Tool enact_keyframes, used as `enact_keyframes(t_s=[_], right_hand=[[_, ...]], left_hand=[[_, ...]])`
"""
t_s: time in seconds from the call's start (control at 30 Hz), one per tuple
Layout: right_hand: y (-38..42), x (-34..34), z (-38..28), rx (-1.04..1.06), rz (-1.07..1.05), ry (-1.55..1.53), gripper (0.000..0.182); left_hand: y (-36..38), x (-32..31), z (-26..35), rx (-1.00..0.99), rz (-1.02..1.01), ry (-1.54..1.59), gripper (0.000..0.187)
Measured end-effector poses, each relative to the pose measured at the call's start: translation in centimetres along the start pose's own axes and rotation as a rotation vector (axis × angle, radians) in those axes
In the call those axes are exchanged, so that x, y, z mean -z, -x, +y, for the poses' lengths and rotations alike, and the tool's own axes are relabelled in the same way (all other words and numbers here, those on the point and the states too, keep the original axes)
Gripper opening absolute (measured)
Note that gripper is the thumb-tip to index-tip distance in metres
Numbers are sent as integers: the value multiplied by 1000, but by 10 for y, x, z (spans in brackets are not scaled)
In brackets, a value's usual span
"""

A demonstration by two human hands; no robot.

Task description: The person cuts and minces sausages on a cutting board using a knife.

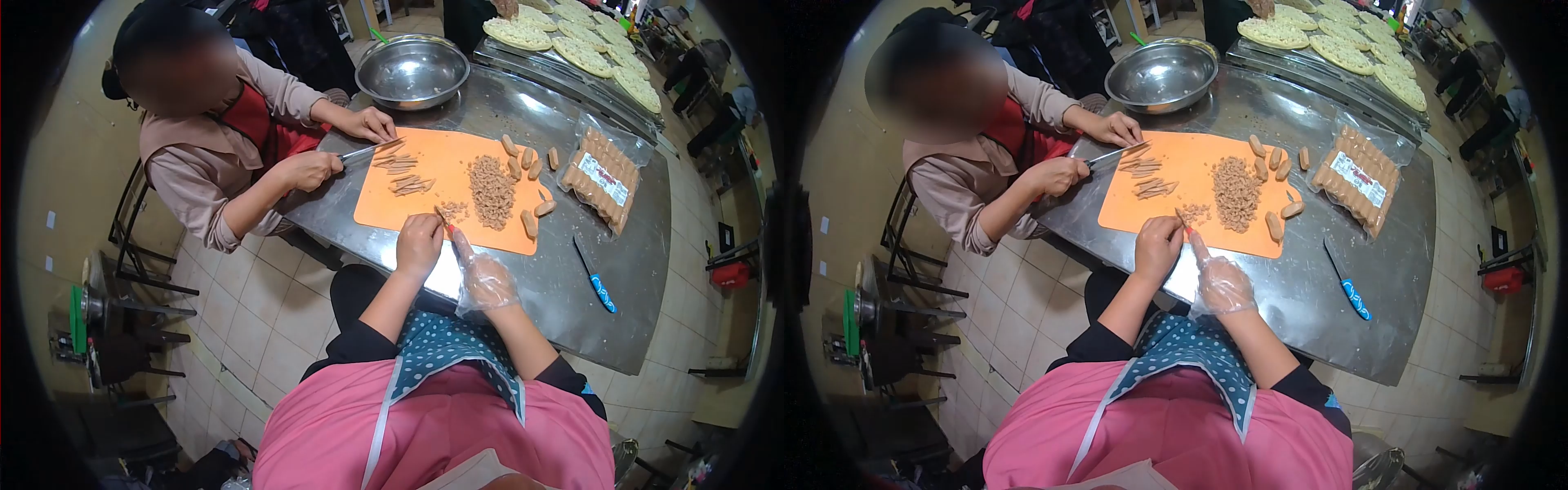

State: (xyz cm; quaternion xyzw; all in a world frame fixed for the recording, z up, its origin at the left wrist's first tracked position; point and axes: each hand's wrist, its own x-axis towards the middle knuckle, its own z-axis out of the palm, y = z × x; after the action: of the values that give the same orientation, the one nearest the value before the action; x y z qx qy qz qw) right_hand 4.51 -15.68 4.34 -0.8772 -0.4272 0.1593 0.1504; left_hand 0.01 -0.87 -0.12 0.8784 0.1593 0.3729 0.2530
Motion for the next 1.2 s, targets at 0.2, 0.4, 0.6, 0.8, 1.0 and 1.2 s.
enact_keyframes(t_s=[0.2,0.4,0.6,0.8,1.0,1.2], right_hand=[[24,24,-14,-93,-155,55,70],[44,18,-5,-123,-129,41,70],[32,16,-8,-74,-50,34,71],[19,1,-2,-62,21,86,60],[7,4,5,-28,-37,-18,55],[-7,12,5,-70,-99,-182,53]], left_hand=[[0,1,2,17,2,-26,6],[1,3,2,-3,8,-31,5],[3,3,1,-10,10,-31,5],[1,5,2,-16,8,-30,6],[1,5,2,-2,-13,14,4],[2,4,2,4,3,-14,6]])
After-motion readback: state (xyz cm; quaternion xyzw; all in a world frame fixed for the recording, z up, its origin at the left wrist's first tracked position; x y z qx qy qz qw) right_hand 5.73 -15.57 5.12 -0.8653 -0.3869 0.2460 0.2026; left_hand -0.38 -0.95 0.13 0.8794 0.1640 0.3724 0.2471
